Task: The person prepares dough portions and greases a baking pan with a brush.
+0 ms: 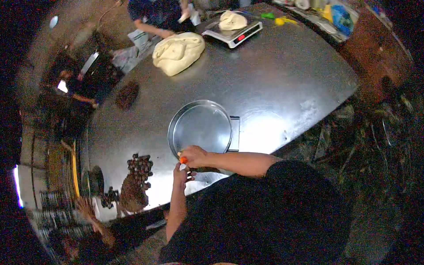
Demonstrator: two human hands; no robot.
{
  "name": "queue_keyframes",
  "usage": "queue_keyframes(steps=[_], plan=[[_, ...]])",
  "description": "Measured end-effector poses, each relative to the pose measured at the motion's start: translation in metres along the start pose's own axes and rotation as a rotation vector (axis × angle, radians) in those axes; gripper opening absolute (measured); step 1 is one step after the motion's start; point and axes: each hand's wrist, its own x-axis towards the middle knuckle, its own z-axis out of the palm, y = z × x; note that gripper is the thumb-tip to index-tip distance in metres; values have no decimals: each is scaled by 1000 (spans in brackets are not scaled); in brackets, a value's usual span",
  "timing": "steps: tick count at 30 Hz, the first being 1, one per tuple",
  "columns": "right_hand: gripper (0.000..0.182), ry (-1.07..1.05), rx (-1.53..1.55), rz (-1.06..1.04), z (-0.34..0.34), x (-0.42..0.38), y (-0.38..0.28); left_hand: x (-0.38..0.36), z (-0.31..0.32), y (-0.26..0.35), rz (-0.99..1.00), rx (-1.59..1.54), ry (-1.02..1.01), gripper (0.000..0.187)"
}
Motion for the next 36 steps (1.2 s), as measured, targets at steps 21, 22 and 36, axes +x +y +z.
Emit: queue_keyframes(steps=[21,22,36], plan=[[11,92,-61,453,-98,-23,13,-9,3,10,-53,-17,10,75],[11,202,-142,446,-105,-24,38,-11,4,12,-62,-26,22,75],[18,-14,-7,277,-53,-39,-27,-2,-1,3,-22,-58,-19,71]])
